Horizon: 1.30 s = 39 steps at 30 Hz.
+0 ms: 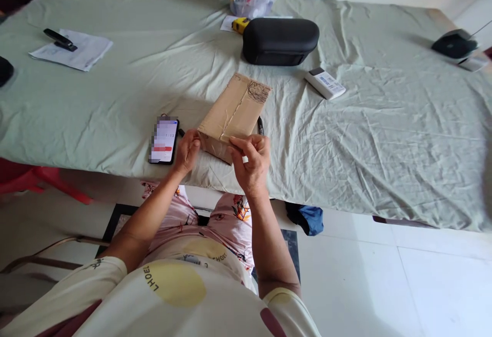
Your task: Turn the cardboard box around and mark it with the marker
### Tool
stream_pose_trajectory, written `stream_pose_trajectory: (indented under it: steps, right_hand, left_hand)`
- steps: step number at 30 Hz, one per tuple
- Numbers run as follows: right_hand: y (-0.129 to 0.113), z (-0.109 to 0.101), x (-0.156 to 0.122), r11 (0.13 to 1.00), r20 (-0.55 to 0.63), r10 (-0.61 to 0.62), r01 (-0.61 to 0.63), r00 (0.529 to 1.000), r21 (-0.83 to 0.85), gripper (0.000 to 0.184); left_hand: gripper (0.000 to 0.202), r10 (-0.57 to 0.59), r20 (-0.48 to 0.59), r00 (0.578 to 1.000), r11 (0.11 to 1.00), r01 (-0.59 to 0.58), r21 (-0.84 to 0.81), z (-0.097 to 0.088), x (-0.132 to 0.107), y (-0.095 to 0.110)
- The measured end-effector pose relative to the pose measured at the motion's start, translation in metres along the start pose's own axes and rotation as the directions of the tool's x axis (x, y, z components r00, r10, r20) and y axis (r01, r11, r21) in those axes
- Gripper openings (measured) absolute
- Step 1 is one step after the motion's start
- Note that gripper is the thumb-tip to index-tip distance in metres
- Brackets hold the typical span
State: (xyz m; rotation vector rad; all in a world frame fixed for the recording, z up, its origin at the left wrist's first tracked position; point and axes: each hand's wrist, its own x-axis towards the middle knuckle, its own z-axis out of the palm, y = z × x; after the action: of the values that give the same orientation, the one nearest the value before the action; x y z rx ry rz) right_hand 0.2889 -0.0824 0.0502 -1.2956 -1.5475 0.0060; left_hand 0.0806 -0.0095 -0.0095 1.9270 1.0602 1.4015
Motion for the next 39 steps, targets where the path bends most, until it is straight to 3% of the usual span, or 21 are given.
stream_pose_trajectory:
  steps: [4, 9, 15, 20, 25, 30, 34, 39]
  right_hand:
    - [0.001, -0.001, 0.0, 1.0, 0.003, 0.016, -0.016, 1.0, 0.012, 0.019]
    - [0.002, 0.0, 0.0, 0.996, 0.001, 0.029, -0.029, 1.0, 0.08, 0.018]
    - [0.007, 0.004, 0.0, 0.99, 0.029, 0.03, -0.033, 0.999, 0.139, 0.025]
    - [0.011, 0.004, -0.003, 0.978, 0.049, 0.031, -0.04, 0.998, 0.202, 0.027]
    - [0.012, 0.001, -0.005, 0.981, 0.097, 0.073, -0.088, 0.993, 0.172, 0.035]
    - [0.008, 0.0, -0.003, 0.961, 0.083, 0.059, -0.079, 0.995, 0.264, 0.03]
    - [0.005, -0.001, 0.0, 0.958, 0.113, 0.067, -0.096, 0.991, 0.271, 0.036]
    - [0.005, -0.002, 0.0, 0.942, 0.158, 0.092, -0.138, 0.983, 0.307, 0.036]
  left_hand:
    - [0.074, -0.05, -0.072, 0.996, 0.994, 0.043, -0.097, 0.007, 0.006, 0.017]
    - [0.064, -0.053, -0.101, 0.993, 0.996, 0.046, -0.073, 0.019, 0.018, 0.037]
    - [0.062, -0.115, -0.113, 0.987, 0.983, 0.097, -0.153, 0.022, 0.016, 0.034]
    - [0.061, -0.096, -0.137, 0.986, 0.987, 0.077, -0.138, 0.023, 0.015, 0.033]
    - [0.061, -0.107, -0.127, 0.986, 0.992, 0.098, -0.076, 0.025, 0.011, 0.038]
    - [0.062, -0.038, -0.229, 0.973, 0.996, 0.055, 0.069, 0.034, 0.003, 0.056]
    - [0.063, 0.018, -0.14, 0.99, 0.982, 0.009, 0.187, 0.037, -0.006, 0.072]
    - [0.084, 0.037, -0.08, 0.996, 0.958, -0.012, 0.287, 0.033, -0.012, 0.077]
